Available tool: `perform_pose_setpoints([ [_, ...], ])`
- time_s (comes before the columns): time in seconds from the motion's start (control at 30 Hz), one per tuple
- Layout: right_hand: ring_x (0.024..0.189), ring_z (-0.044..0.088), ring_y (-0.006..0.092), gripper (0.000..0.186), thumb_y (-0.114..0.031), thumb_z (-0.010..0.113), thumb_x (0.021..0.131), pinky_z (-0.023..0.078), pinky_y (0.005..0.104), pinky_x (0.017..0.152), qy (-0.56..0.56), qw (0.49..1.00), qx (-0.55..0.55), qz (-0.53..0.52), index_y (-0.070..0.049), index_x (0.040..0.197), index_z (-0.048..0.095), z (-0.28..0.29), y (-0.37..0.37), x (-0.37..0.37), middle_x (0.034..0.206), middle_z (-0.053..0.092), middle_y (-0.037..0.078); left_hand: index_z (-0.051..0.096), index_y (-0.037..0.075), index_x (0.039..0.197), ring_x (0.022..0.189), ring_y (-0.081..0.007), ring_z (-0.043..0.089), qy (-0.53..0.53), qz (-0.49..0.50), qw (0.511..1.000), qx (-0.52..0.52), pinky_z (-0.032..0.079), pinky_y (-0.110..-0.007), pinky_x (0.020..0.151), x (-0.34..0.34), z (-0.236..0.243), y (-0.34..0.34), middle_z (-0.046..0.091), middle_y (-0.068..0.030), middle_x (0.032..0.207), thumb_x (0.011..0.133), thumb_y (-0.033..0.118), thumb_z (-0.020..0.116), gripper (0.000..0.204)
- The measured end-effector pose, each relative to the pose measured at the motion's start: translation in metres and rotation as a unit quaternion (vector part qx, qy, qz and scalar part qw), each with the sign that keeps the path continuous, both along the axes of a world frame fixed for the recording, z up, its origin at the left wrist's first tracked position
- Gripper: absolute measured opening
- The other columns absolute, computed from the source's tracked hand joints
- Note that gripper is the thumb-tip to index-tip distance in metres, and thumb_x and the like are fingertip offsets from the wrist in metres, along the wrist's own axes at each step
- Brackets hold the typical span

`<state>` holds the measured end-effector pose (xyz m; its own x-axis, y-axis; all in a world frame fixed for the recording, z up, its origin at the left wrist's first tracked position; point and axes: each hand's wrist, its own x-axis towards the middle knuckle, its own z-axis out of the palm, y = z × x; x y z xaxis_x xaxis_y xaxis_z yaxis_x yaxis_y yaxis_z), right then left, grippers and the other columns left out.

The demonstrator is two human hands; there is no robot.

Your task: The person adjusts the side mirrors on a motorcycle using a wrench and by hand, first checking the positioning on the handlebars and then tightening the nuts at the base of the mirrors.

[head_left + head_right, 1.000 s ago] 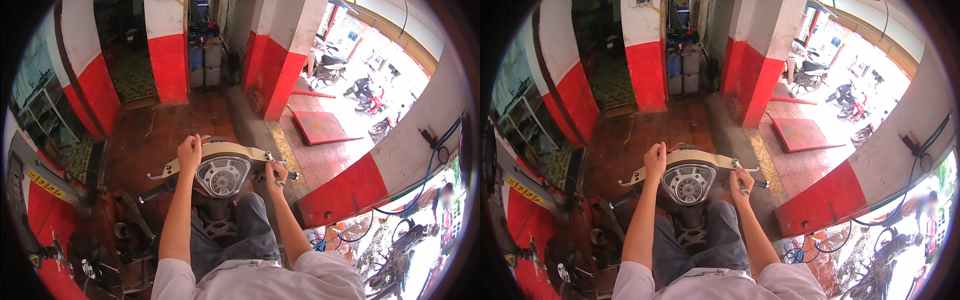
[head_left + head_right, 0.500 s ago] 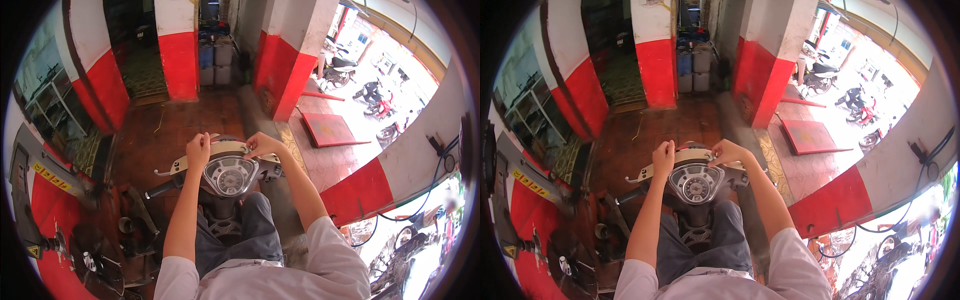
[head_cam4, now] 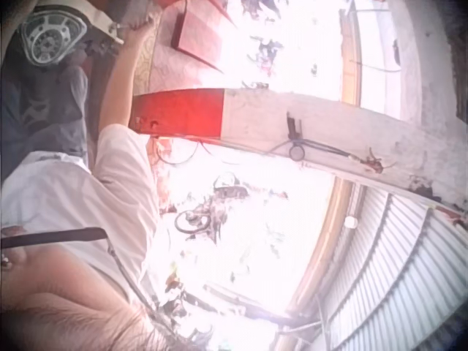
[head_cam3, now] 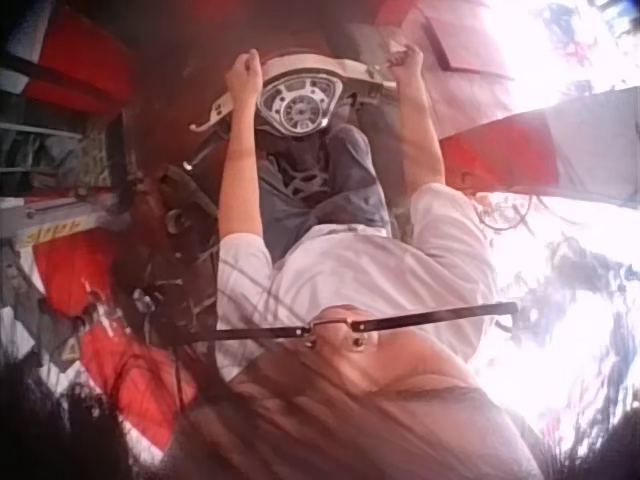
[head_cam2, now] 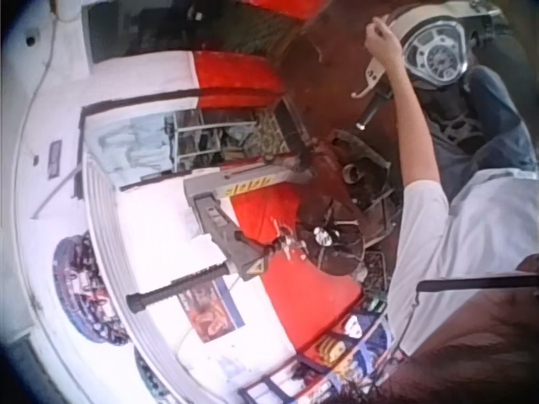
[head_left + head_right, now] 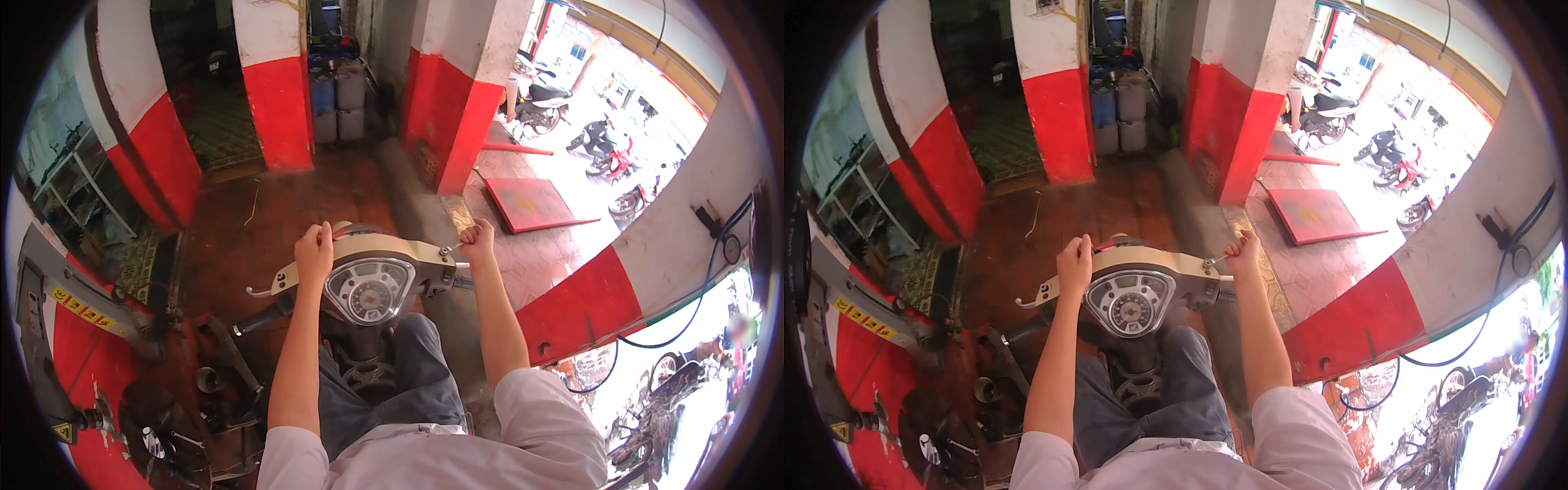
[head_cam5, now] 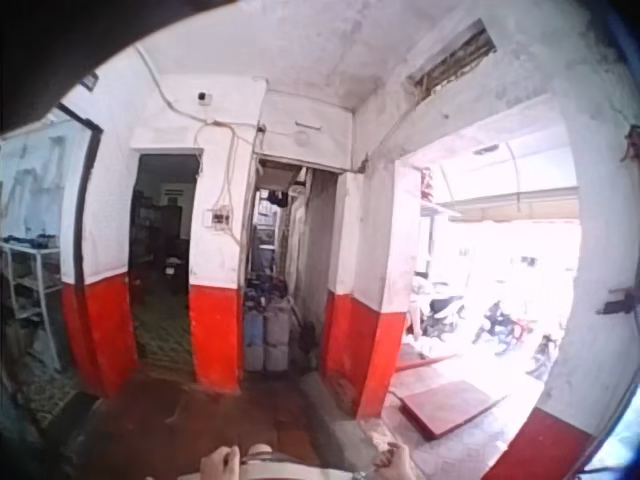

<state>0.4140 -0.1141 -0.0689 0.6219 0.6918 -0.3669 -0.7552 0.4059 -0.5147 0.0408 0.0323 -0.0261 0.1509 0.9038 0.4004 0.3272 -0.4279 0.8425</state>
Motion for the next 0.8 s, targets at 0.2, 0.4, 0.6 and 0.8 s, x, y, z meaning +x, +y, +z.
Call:
perform_pose_setpoints([
  [0.2, 0.080, 0.061, 0.0210, 0.029, -0.015, 0.056, 0.093, 0.049, 0.0352, 0.087, -0.104, 0.974, 0.036, -0.198, -0.009, 0.066, 0.046, 0.004, -0.086, -0.109, 0.066, 0.052, 0.004, 0.063, 0.000, 0.078, 0.063, -0.0273, 0.062, 0.029, -0.012, 0.999, 0.010, 0.046, -0.038, 0.062, 0.008, -0.001, -0.003, 0.062, -0.0138, 0.065, 0.100, 0.037, 0.054, 0.045],
  [0.4, 0.087, 0.068, 0.0273, 0.018, -0.002, 0.068, 0.085, 0.053, 0.0361, 0.085, -0.698, 0.682, -0.127, -0.177, 0.002, 0.068, 0.064, 0.025, -0.082, -0.175, 0.077, 0.068, 0.014, 0.066, 0.000, 0.082, 0.063, -0.0257, 0.063, 0.018, -0.034, 0.999, -0.001, 0.048, -0.038, 0.063, 0.016, -0.006, -0.001, 0.064, -0.0129, 0.067, 0.100, 0.037, 0.054, 0.043],
  [0.6, 0.053, 0.057, 0.0313, 0.056, -0.051, 0.084, 0.070, 0.050, 0.0411, 0.063, -0.811, 0.548, -0.190, 0.078, -0.006, 0.055, 0.056, 0.060, -0.031, -0.170, 0.051, 0.053, 0.007, 0.066, -0.001, 0.084, 0.071, -0.0238, 0.067, 0.035, -0.012, 0.999, -0.021, 0.049, -0.036, 0.069, 0.004, 0.005, -0.003, 0.069, -0.0127, 0.074, 0.101, 0.036, 0.053, 0.043],
  [0.8, 0.055, 0.059, 0.0228, 0.051, -0.042, 0.090, 0.065, 0.041, 0.0364, 0.052, -0.789, 0.541, -0.105, 0.273, -0.005, 0.065, 0.055, 0.078, 0.007, -0.132, 0.055, 0.058, 0.008, 0.067, 0.000, 0.086, 0.073, -0.0207, 0.065, 0.035, -0.029, 0.998, -0.032, 0.048, -0.034, 0.071, 0.010, 0.004, -0.002, 0.068, -0.0099, 0.074, 0.102, 0.039, 0.050, 0.045],
])
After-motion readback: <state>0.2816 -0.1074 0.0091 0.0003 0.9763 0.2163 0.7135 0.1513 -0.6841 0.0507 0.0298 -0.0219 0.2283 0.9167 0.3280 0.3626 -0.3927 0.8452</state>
